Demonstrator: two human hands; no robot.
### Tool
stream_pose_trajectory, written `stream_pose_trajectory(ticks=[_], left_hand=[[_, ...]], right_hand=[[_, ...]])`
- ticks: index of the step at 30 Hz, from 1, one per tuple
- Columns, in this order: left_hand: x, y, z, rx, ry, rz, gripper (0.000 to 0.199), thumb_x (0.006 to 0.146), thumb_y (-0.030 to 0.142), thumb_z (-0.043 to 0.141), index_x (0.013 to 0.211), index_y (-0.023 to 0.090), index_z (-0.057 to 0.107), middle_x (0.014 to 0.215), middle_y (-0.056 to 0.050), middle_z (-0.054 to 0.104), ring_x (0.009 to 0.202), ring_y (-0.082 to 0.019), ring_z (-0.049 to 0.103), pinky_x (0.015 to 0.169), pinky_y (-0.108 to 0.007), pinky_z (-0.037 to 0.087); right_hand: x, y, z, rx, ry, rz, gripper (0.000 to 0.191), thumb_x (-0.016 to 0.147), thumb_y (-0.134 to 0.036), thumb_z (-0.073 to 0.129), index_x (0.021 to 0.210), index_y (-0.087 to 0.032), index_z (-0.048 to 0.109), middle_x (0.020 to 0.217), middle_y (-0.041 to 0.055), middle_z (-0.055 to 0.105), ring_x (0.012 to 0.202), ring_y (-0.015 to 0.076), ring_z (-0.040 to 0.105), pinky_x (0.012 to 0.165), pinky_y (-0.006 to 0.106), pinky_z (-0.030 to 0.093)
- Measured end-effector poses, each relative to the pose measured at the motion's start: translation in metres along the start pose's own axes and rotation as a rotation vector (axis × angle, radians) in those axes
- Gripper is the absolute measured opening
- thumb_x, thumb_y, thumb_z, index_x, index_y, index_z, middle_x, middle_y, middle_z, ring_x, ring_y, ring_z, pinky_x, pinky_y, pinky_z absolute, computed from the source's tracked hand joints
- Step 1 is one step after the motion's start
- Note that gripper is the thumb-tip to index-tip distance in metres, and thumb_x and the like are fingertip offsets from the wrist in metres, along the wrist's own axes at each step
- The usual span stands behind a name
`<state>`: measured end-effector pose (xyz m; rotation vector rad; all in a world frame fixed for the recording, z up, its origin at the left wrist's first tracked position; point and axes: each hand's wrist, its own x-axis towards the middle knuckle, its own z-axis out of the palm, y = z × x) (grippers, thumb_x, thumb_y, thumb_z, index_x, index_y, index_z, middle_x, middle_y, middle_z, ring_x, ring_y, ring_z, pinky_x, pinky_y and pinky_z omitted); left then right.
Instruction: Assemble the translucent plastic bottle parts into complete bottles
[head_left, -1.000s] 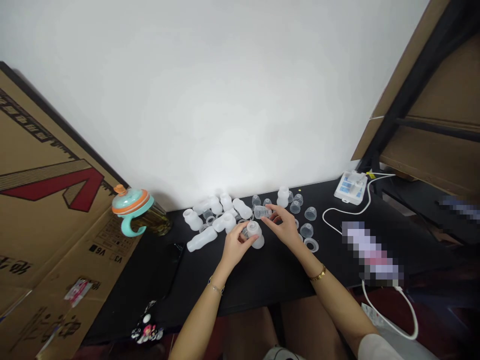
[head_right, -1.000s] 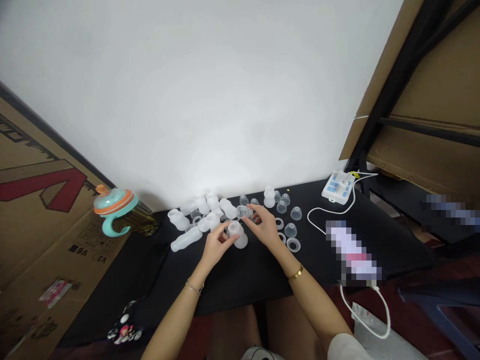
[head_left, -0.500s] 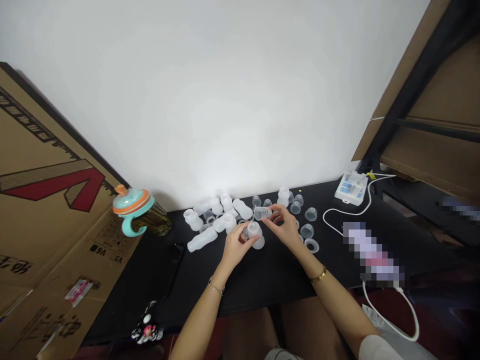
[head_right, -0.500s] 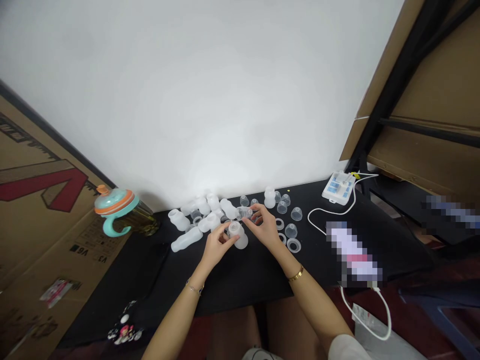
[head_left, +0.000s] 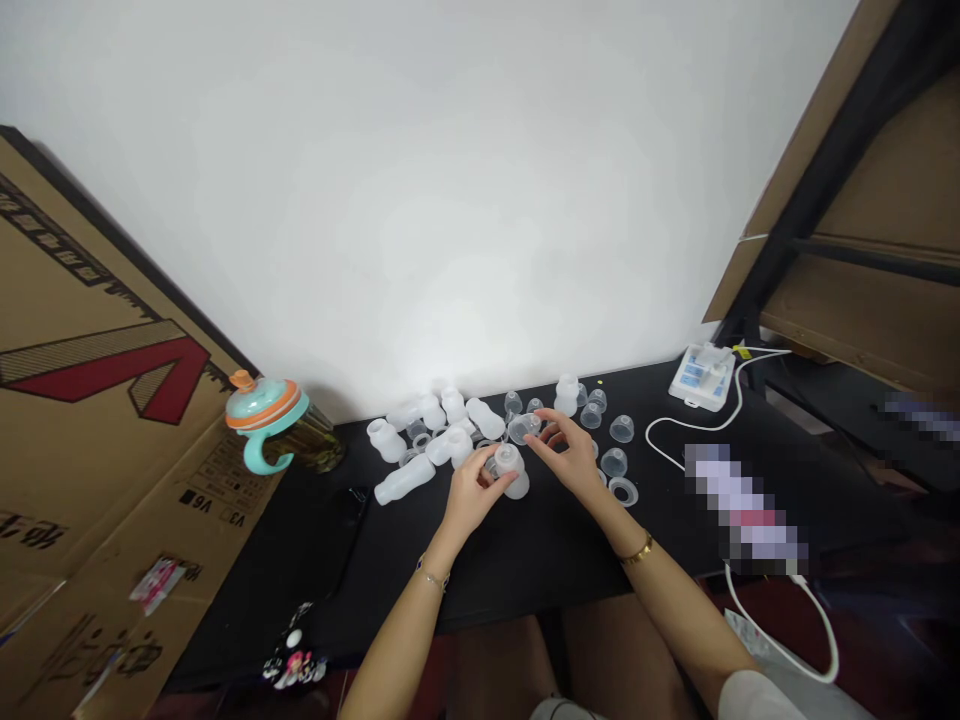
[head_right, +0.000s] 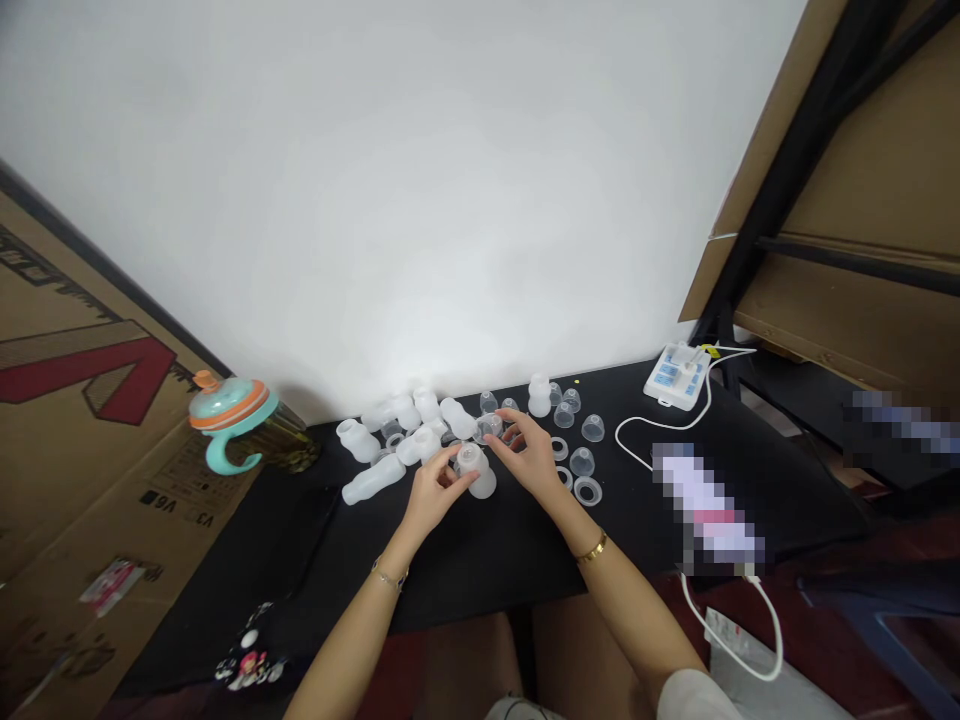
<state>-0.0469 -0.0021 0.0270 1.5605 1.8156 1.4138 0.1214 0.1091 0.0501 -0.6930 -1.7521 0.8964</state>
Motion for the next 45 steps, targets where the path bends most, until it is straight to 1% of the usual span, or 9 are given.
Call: stream_pose_trajectory(ticks=[8, 16, 21, 25, 27, 31, 35, 38, 45], left_hand=[[0.000, -0.003, 0.001, 0.006, 0.000, 0.001, 0.045, 0.080, 0.041, 0.077, 0.117, 0.016, 0.070, 0.072, 0.001, 0.064, 0.053, -0.010, 0.051, 0.055, -0.023, 0.044], [-0.001, 0.000, 0.001, 0.006, 0.002, -0.004, 0.046, 0.081, 0.044, 0.076, 0.115, 0.016, 0.069, 0.069, 0.002, 0.061, 0.052, -0.010, 0.049, 0.052, -0.023, 0.042], [-0.001, 0.000, 0.001, 0.021, -0.020, 0.032, 0.045, 0.083, 0.046, 0.075, 0.117, 0.017, 0.069, 0.071, 0.001, 0.061, 0.052, -0.009, 0.048, 0.052, -0.022, 0.042], [-0.002, -0.001, 0.001, 0.033, -0.028, 0.035, 0.046, 0.083, 0.047, 0.074, 0.117, 0.017, 0.069, 0.075, 0.001, 0.062, 0.053, -0.009, 0.047, 0.053, -0.022, 0.042], [-0.002, 0.000, 0.001, 0.036, -0.029, 0.042, 0.045, 0.084, 0.047, 0.074, 0.117, 0.017, 0.069, 0.077, 0.000, 0.063, 0.054, -0.009, 0.048, 0.054, -0.022, 0.042], [-0.002, 0.001, 0.001, 0.044, -0.043, 0.053, 0.042, 0.085, 0.047, 0.072, 0.115, 0.018, 0.069, 0.080, 0.000, 0.063, 0.055, -0.010, 0.047, 0.054, -0.022, 0.042], [-0.002, -0.001, 0.002, 0.046, -0.048, 0.053, 0.041, 0.085, 0.043, 0.072, 0.117, 0.018, 0.067, 0.082, 0.000, 0.063, 0.055, -0.009, 0.047, 0.055, -0.022, 0.042], [-0.002, -0.004, 0.003, 0.034, -0.044, 0.054, 0.043, 0.084, 0.040, 0.073, 0.119, 0.018, 0.066, 0.085, -0.001, 0.065, 0.055, -0.009, 0.048, 0.056, -0.022, 0.042], [-0.002, -0.002, 0.002, 0.043, -0.042, 0.064, 0.042, 0.084, 0.041, 0.073, 0.119, 0.017, 0.067, 0.081, 0.000, 0.064, 0.053, -0.008, 0.047, 0.055, -0.022, 0.043]], right_hand=[[-0.004, -0.006, 0.002, 0.097, -0.006, 0.000, 0.043, 0.086, -0.044, 0.070, 0.123, -0.024, 0.061, 0.115, 0.0099, 0.070, 0.074, 0.0182, 0.067, 0.058, 0.031, 0.056], [-0.014, -0.004, 0.011, 0.140, -0.052, -0.065, 0.043, 0.088, -0.043, 0.069, 0.126, -0.026, 0.058, 0.116, 0.0084, 0.068, 0.074, 0.0169, 0.066, 0.058, 0.030, 0.057], [-0.017, -0.004, 0.013, 0.109, -0.104, -0.112, 0.044, 0.089, -0.041, 0.069, 0.127, -0.024, 0.059, 0.105, 0.0068, 0.070, 0.073, 0.0167, 0.065, 0.059, 0.029, 0.055], [-0.017, -0.006, 0.012, 0.085, -0.111, -0.109, 0.044, 0.089, -0.043, 0.068, 0.128, -0.025, 0.058, 0.115, 0.0084, 0.069, 0.076, 0.0172, 0.065, 0.057, 0.029, 0.055], [-0.017, -0.007, 0.012, 0.073, -0.111, -0.120, 0.042, 0.089, -0.042, 0.068, 0.127, -0.025, 0.059, 0.115, 0.0082, 0.069, 0.079, 0.0179, 0.064, 0.057, 0.029, 0.055], [-0.018, -0.005, 0.012, -0.006, -0.109, -0.166, 0.037, 0.090, -0.039, 0.068, 0.123, -0.024, 0.060, 0.107, 0.0078, 0.069, 0.083, 0.0200, 0.064, 0.064, 0.032, 0.056], [-0.019, 0.001, 0.014, -0.070, -0.097, -0.215, 0.037, 0.090, -0.038, 0.067, 0.124, -0.025, 0.060, 0.114, 0.0094, 0.068, 0.095, 0.0233, 0.065, 0.075, 0.036, 0.058], [-0.018, 0.004, 0.016, -0.047, -0.091, -0.262, 0.042, 0.090, -0.035, 0.068, 0.129, -0.025, 0.057, 0.116, 0.0096, 0.069, 0.101, 0.0243, 0.065, 0.076, 0.036, 0.058], [-0.017, 0.006, 0.016, 0.005, -0.133, -0.228, 0.045, 0.090, -0.033, 0.069, 0.133, -0.025, 0.057, 0.115, 0.0085, 0.071, 0.094, 0.0218, 0.068, 0.076, 0.034, 0.059]])
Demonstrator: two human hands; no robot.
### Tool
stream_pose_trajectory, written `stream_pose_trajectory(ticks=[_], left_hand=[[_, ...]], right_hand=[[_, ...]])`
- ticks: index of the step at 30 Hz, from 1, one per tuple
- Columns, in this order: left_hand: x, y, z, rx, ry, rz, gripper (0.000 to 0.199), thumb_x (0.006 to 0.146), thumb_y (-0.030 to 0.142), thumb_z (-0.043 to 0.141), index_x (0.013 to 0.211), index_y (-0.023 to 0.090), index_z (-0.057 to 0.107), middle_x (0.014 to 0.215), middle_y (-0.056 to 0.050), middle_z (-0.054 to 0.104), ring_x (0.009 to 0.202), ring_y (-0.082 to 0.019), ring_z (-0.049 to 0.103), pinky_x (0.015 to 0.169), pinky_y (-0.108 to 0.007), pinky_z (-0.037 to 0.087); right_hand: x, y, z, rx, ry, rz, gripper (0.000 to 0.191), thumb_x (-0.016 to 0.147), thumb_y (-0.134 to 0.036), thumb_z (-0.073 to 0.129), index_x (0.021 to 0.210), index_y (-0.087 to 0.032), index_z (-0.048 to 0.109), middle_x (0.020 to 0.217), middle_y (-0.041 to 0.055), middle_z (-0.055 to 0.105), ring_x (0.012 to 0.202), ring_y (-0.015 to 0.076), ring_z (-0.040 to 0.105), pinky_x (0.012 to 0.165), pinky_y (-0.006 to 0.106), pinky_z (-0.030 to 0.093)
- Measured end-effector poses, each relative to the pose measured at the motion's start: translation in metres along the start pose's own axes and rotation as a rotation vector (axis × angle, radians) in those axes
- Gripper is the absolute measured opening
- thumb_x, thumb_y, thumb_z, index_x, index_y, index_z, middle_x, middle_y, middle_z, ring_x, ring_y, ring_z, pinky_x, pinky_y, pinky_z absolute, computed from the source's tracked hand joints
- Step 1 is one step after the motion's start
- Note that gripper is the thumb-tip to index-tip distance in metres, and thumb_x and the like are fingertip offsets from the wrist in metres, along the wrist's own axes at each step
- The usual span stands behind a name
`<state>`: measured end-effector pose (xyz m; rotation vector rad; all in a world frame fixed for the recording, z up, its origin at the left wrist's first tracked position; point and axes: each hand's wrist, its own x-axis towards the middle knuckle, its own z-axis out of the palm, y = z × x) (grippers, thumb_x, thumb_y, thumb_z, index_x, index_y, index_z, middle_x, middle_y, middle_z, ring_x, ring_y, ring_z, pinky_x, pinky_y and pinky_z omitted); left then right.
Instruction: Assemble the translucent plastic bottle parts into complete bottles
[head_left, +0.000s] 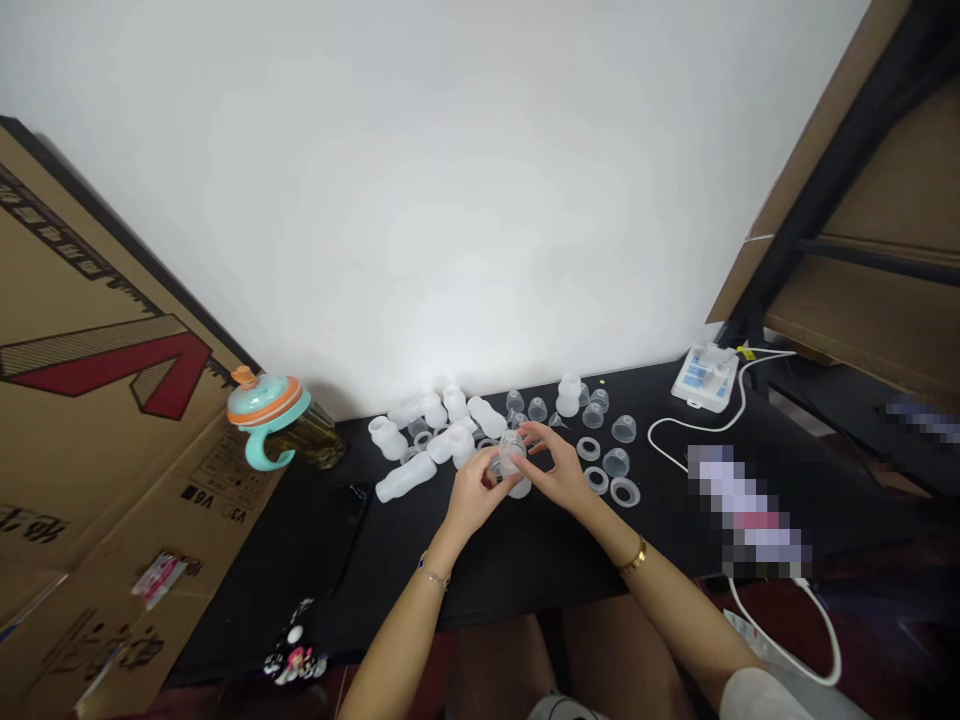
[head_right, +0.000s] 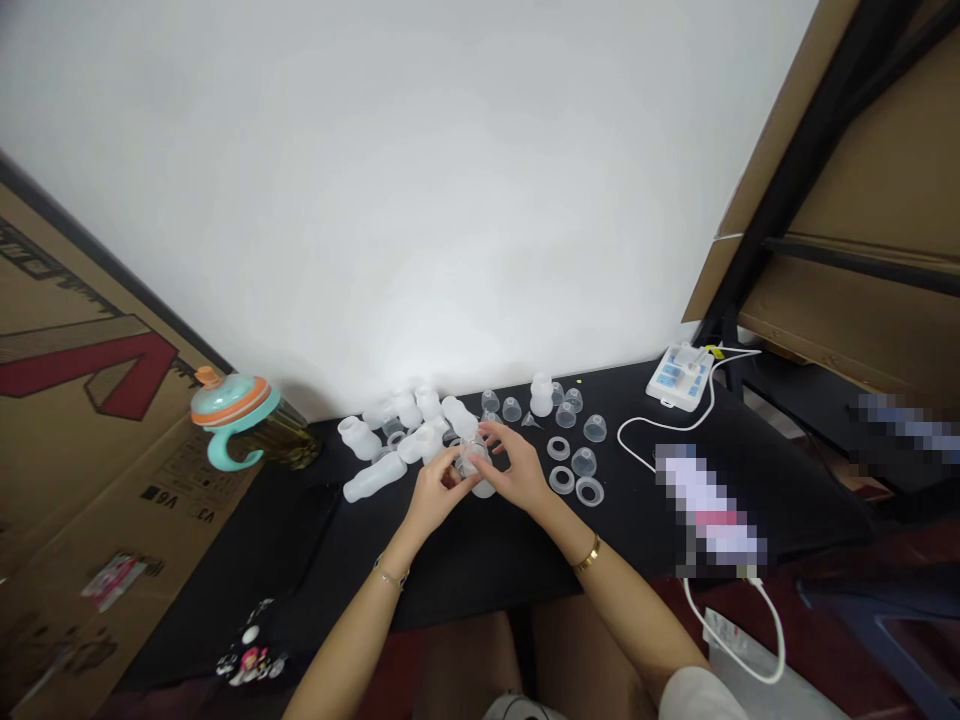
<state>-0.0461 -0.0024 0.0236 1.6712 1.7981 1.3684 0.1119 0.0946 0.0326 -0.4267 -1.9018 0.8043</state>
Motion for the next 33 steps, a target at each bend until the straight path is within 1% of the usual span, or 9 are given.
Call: stream_pose_trajectory(ticks=[4, 9, 17, 22, 31, 33], left_hand=[[0.0007, 0.0022, -0.0011, -0.011, -0.007, -0.006, 0.042, 0.085, 0.041, 0.073, 0.120, 0.018, 0.067, 0.079, 0.001, 0.063, 0.053, -0.008, 0.047, 0.054, -0.022, 0.042], [0.0008, 0.0001, -0.0003, -0.019, 0.003, -0.012, 0.044, 0.084, 0.043, 0.073, 0.119, 0.017, 0.067, 0.078, 0.001, 0.062, 0.054, -0.008, 0.048, 0.054, -0.022, 0.042], [0.0003, -0.0016, -0.0007, -0.015, -0.010, -0.026, 0.045, 0.084, 0.042, 0.073, 0.121, 0.017, 0.065, 0.073, 0.003, 0.060, 0.053, -0.009, 0.048, 0.055, -0.022, 0.042], [0.0001, 0.0003, -0.0010, -0.011, 0.002, -0.028, 0.044, 0.084, 0.040, 0.074, 0.120, 0.016, 0.065, 0.072, 0.003, 0.059, 0.053, -0.009, 0.048, 0.055, -0.022, 0.042], [0.0003, 0.0033, -0.0014, -0.016, -0.009, -0.053, 0.045, 0.084, 0.042, 0.073, 0.120, 0.016, 0.065, 0.073, 0.003, 0.058, 0.054, -0.009, 0.048, 0.056, -0.023, 0.042], [0.0003, 0.0021, -0.0012, -0.017, -0.017, -0.053, 0.045, 0.084, 0.041, 0.073, 0.121, 0.017, 0.065, 0.074, 0.003, 0.059, 0.055, -0.009, 0.048, 0.056, -0.023, 0.043]], right_hand=[[0.0000, -0.0005, -0.0003, 0.030, -0.034, 0.011, 0.046, 0.089, -0.033, 0.070, 0.133, -0.025, 0.057, 0.117, 0.0090, 0.070, 0.094, 0.0210, 0.068, 0.074, 0.033, 0.060], [0.0003, -0.0002, -0.0008, 0.034, -0.047, 0.007, 0.048, 0.088, -0.032, 0.070, 0.134, -0.025, 0.057, 0.119, 0.0096, 0.070, 0.094, 0.0212, 0.068, 0.072, 0.032, 0.060], [0.0007, -0.0012, -0.0015, 0.019, -0.063, -0.034, 0.046, 0.089, -0.032, 0.070, 0.133, -0.025, 0.058, 0.119, 0.0096, 0.070, 0.093, 0.0213, 0.068, 0.070, 0.031, 0.060], [0.0010, -0.0001, -0.0028, 0.007, -0.086, -0.037, 0.046, 0.089, -0.031, 0.070, 0.133, -0.025, 0.058, 0.120, 0.0098, 0.069, 0.094, 0.0218, 0.068, 0.070, 0.031, 0.059], [0.0053, -0.0055, -0.0071, 0.012, -0.138, -0.049, 0.042, 0.089, -0.030, 0.069, 0.130, -0.026, 0.061, 0.116, 0.0079, 0.069, 0.093, 0.0204, 0.067, 0.071, 0.030, 0.058], [0.0071, -0.0079, -0.0093, 0.019, -0.166, -0.048, 0.039, 0.091, -0.031, 0.067, 0.130, -0.027, 0.063, 0.118, 0.0078, 0.068, 0.096, 0.0202, 0.067, 0.072, 0.030, 0.059]])
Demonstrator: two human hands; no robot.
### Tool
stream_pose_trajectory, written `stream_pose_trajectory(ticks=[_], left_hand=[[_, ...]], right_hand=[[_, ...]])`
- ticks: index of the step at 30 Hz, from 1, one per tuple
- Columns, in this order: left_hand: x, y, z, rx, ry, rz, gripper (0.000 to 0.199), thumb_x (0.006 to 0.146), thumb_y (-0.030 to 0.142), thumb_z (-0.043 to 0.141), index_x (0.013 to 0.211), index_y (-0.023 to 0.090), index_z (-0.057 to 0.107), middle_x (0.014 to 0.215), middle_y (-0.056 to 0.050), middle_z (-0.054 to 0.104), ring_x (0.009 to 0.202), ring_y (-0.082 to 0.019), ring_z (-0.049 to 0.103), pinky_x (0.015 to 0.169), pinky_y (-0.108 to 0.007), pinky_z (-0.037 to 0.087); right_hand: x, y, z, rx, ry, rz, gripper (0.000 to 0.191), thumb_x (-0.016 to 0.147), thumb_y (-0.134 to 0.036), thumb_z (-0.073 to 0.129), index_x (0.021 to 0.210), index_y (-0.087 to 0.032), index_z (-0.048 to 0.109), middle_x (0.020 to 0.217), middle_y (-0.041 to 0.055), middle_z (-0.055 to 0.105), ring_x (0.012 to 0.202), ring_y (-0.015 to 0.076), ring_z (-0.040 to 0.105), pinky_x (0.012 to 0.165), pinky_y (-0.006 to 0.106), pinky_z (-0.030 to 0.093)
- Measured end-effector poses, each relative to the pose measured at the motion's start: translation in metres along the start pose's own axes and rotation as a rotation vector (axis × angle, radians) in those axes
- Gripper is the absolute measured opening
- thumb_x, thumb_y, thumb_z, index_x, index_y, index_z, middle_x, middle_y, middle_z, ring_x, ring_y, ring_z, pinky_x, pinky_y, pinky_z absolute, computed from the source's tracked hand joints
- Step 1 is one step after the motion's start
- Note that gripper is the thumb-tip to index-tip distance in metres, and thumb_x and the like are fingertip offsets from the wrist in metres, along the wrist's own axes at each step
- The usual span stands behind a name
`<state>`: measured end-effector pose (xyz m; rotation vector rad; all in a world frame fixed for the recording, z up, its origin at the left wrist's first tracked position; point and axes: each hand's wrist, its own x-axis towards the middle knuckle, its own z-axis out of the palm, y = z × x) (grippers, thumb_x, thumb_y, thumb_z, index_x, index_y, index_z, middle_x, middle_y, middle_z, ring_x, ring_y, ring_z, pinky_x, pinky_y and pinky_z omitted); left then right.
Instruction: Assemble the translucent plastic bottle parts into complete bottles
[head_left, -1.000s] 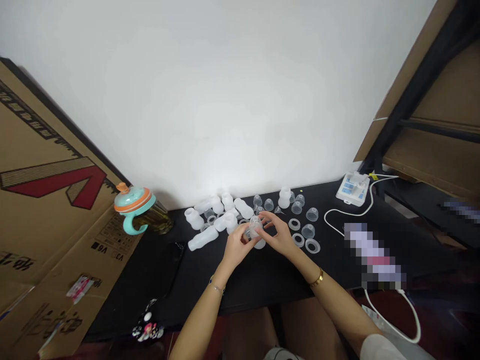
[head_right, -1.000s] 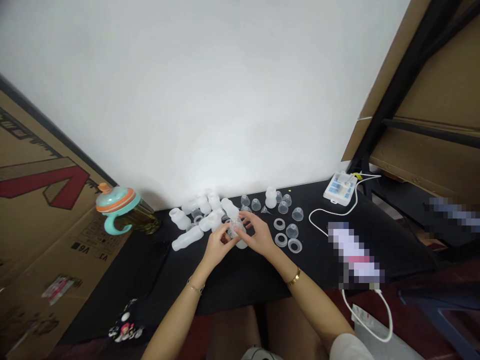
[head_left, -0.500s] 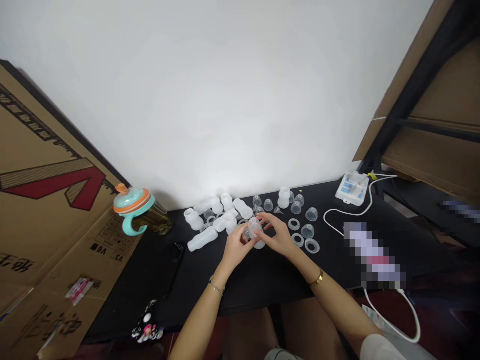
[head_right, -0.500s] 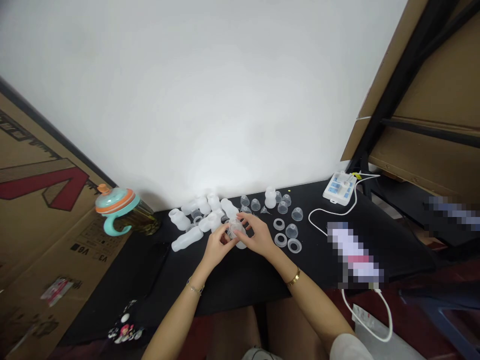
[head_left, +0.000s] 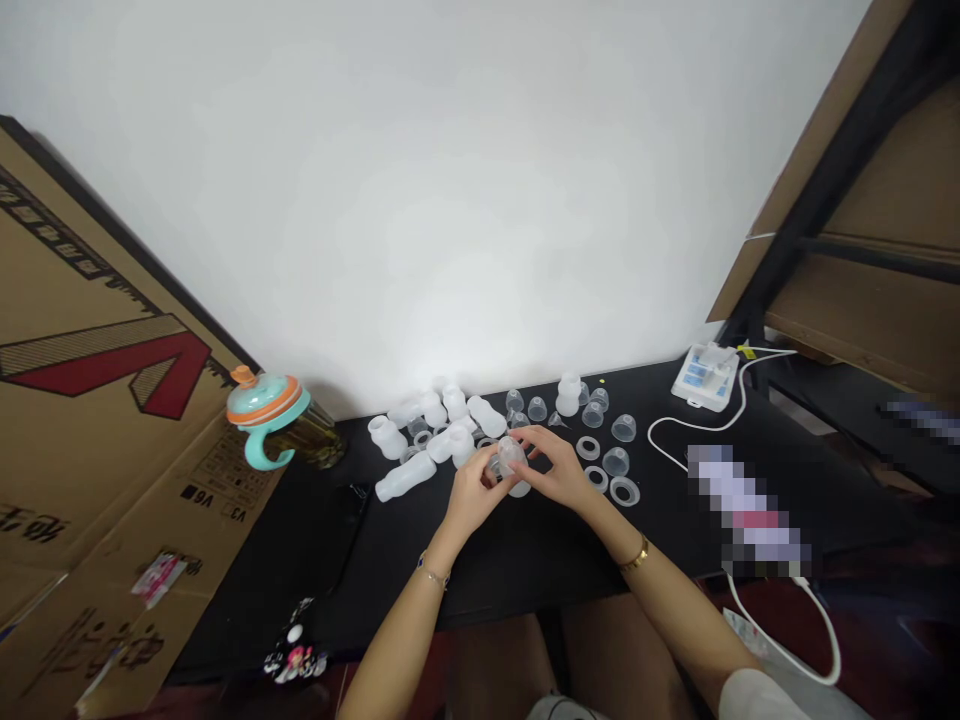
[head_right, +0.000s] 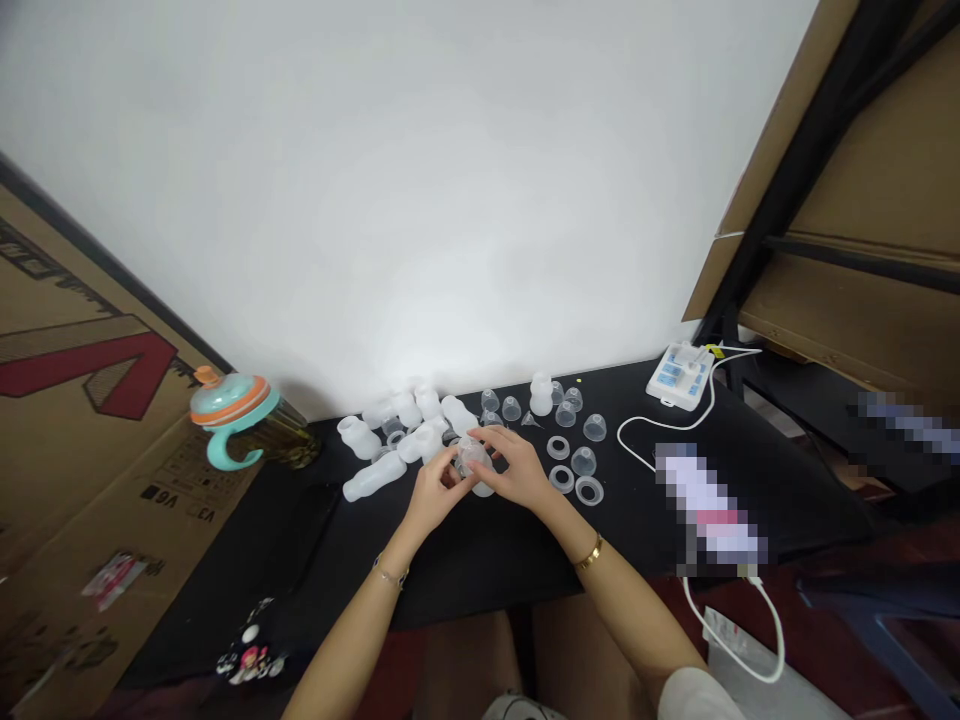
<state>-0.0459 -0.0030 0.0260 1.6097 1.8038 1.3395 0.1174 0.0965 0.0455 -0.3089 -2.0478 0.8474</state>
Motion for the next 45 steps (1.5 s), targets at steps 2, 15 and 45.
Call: stream_pose_trajectory(ticks=[2, 15, 45], left_hand=[[-0.0001, -0.0015, 0.0004, -0.006, -0.004, 0.003, 0.046, 0.084, 0.041, 0.074, 0.122, 0.018, 0.064, 0.076, 0.002, 0.060, 0.055, -0.009, 0.049, 0.057, -0.023, 0.043], [-0.0004, -0.0004, 0.0013, -0.027, 0.009, 0.020, 0.047, 0.083, 0.047, 0.074, 0.119, 0.017, 0.067, 0.077, 0.001, 0.061, 0.053, -0.009, 0.047, 0.053, -0.022, 0.041], [-0.0006, 0.0006, -0.0007, -0.063, -0.019, 0.058, 0.044, 0.088, 0.043, 0.069, 0.124, 0.017, 0.066, 0.098, -0.006, 0.067, 0.057, -0.008, 0.051, 0.055, -0.023, 0.045]], right_hand=[[0.0012, -0.0013, -0.0023, -0.001, -0.023, -0.009, 0.036, 0.092, -0.031, 0.066, 0.128, -0.027, 0.065, 0.121, 0.0077, 0.067, 0.101, 0.0207, 0.067, 0.073, 0.029, 0.059], [0.0043, -0.0005, -0.0099, 0.010, -0.062, -0.035, 0.034, 0.091, -0.030, 0.066, 0.124, -0.026, 0.068, 0.120, 0.0090, 0.068, 0.099, 0.0216, 0.067, 0.069, 0.029, 0.058], [0.0021, 0.0049, -0.0092, -0.018, -0.115, -0.055, 0.038, 0.087, -0.033, 0.071, 0.123, -0.025, 0.064, 0.121, 0.0088, 0.070, 0.101, 0.0220, 0.069, 0.069, 0.028, 0.058]])
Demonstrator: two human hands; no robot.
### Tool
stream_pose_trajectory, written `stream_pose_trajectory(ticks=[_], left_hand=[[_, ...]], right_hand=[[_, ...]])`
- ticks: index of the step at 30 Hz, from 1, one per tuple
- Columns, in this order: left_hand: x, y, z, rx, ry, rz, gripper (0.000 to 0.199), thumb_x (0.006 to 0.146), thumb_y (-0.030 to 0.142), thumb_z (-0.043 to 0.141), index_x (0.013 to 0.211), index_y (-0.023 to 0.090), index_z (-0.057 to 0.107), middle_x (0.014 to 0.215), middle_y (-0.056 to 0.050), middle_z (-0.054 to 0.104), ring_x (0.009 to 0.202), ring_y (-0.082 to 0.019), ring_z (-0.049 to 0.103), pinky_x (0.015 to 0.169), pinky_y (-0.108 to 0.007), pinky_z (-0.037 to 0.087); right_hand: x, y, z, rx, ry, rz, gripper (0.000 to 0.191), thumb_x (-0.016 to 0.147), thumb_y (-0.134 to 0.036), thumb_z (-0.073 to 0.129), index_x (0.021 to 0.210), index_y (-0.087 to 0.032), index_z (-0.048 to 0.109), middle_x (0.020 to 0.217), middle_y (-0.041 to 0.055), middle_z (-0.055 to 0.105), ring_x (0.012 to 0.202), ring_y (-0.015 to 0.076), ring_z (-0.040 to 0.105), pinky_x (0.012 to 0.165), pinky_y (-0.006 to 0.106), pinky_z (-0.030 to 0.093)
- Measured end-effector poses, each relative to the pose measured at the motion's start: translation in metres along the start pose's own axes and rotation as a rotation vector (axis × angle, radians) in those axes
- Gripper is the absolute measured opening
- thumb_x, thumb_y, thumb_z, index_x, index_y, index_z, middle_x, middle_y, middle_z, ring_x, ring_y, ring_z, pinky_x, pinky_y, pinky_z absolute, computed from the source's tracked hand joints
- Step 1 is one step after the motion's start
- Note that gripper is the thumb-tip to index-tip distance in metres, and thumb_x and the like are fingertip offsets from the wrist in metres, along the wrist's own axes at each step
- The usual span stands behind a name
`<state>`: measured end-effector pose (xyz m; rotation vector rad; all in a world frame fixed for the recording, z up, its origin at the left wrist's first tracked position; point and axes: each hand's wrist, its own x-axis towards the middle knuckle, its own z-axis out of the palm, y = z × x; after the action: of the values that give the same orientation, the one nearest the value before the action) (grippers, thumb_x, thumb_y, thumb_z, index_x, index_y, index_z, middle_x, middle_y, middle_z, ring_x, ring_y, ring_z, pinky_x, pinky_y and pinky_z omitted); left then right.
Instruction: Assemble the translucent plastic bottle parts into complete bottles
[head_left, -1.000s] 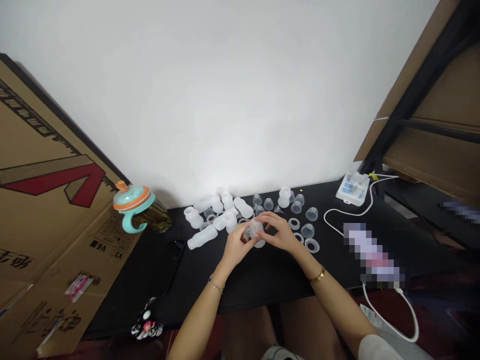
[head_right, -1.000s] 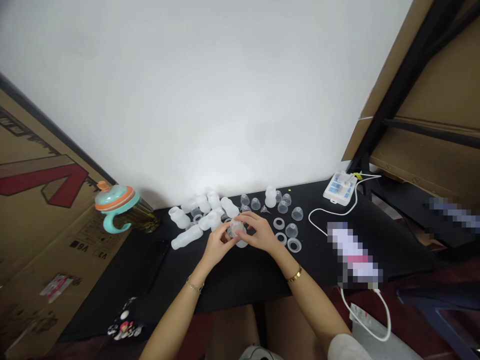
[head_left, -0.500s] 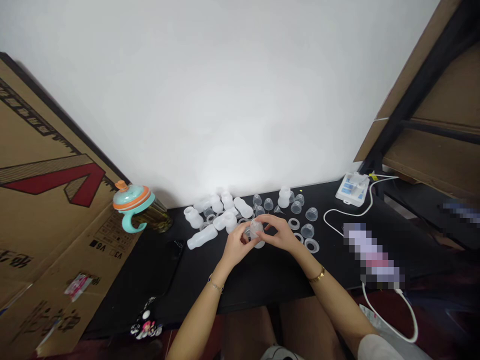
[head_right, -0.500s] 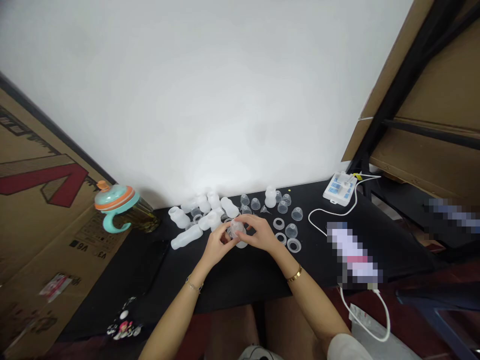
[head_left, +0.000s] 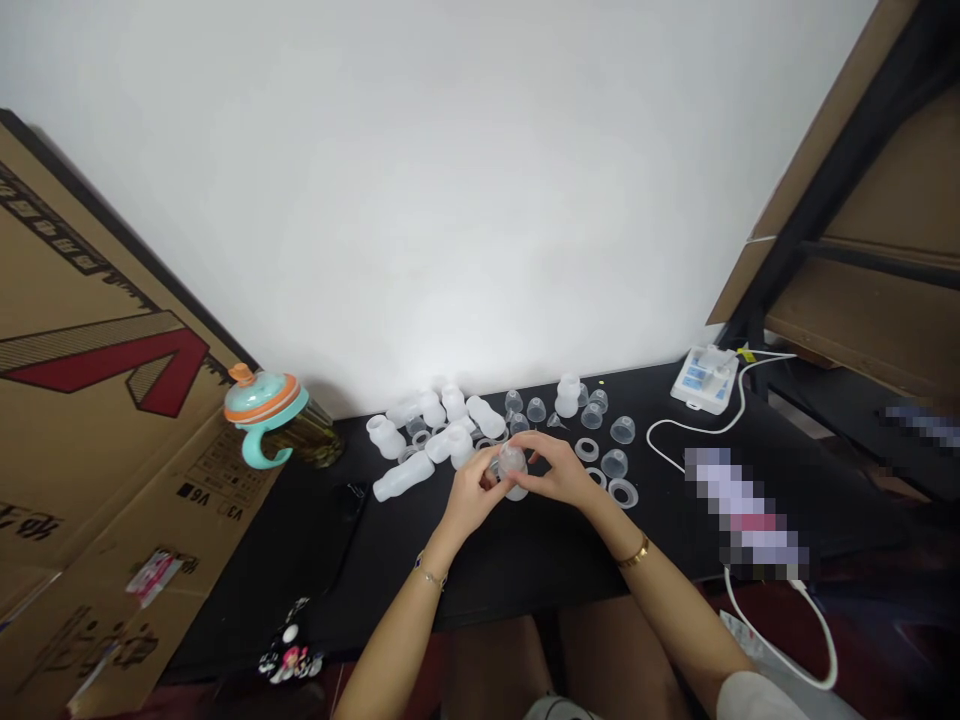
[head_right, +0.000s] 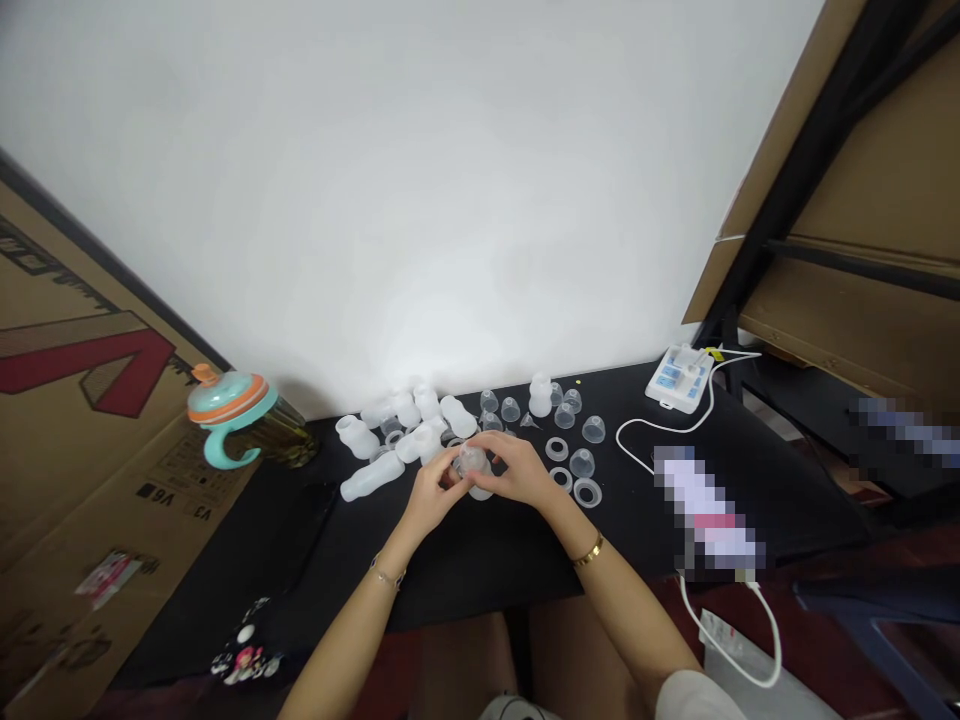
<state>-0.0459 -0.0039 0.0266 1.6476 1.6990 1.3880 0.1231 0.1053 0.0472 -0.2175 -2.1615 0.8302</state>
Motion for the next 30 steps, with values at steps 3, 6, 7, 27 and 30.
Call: stream_pose_trajectory(ticks=[3, 6, 7, 27, 30], left_hand=[[-0.0004, -0.0009, 0.0001, 0.005, 0.004, 0.000, 0.042, 0.088, 0.040, 0.069, 0.123, 0.017, 0.066, 0.096, -0.006, 0.066, 0.057, -0.009, 0.051, 0.055, -0.023, 0.046], [-0.0007, -0.0016, 0.0005, -0.007, 0.013, 0.000, 0.043, 0.087, 0.041, 0.069, 0.123, 0.018, 0.066, 0.097, -0.006, 0.066, 0.057, -0.009, 0.051, 0.055, -0.023, 0.046], [-0.0006, -0.0016, 0.0005, -0.013, 0.016, -0.001, 0.043, 0.087, 0.041, 0.069, 0.122, 0.017, 0.067, 0.098, -0.006, 0.066, 0.057, -0.008, 0.051, 0.055, -0.023, 0.046], [0.0013, 0.0021, -0.0018, -0.083, -0.019, -0.048, 0.039, 0.084, 0.042, 0.073, 0.114, 0.017, 0.072, 0.113, -0.011, 0.068, 0.055, -0.006, 0.047, 0.050, -0.022, 0.042], [0.0018, 0.0021, -0.0024, -0.098, -0.033, -0.059, 0.038, 0.083, 0.042, 0.074, 0.112, 0.016, 0.073, 0.115, -0.012, 0.067, 0.054, -0.006, 0.046, 0.050, -0.022, 0.040]], right_hand=[[0.0006, 0.0005, 0.0006, 0.004, 0.008, -0.006, 0.037, 0.088, -0.035, 0.071, 0.122, -0.025, 0.064, 0.120, 0.0093, 0.071, 0.101, 0.0224, 0.070, 0.068, 0.028, 0.059], [0.0011, 0.0002, 0.0002, 0.008, 0.010, -0.005, 0.036, 0.088, -0.036, 0.071, 0.121, -0.025, 0.066, 0.118, 0.0093, 0.071, 0.101, 0.0226, 0.070, 0.067, 0.028, 0.059], [0.0013, -0.0002, -0.0002, 0.012, 0.006, -0.003, 0.035, 0.088, -0.037, 0.072, 0.120, -0.025, 0.066, 0.118, 0.0092, 0.071, 0.101, 0.0224, 0.070, 0.067, 0.027, 0.059], [0.0011, 0.0025, -0.0010, 0.088, -0.008, 0.006, 0.033, 0.088, -0.037, 0.073, 0.118, -0.025, 0.067, 0.113, 0.0077, 0.070, 0.097, 0.0206, 0.069, 0.070, 0.028, 0.059], [0.0017, 0.0003, -0.0015, 0.091, -0.015, 0.008, 0.031, 0.089, -0.034, 0.073, 0.118, -0.024, 0.067, 0.111, 0.0073, 0.070, 0.095, 0.0199, 0.068, 0.071, 0.029, 0.059]])
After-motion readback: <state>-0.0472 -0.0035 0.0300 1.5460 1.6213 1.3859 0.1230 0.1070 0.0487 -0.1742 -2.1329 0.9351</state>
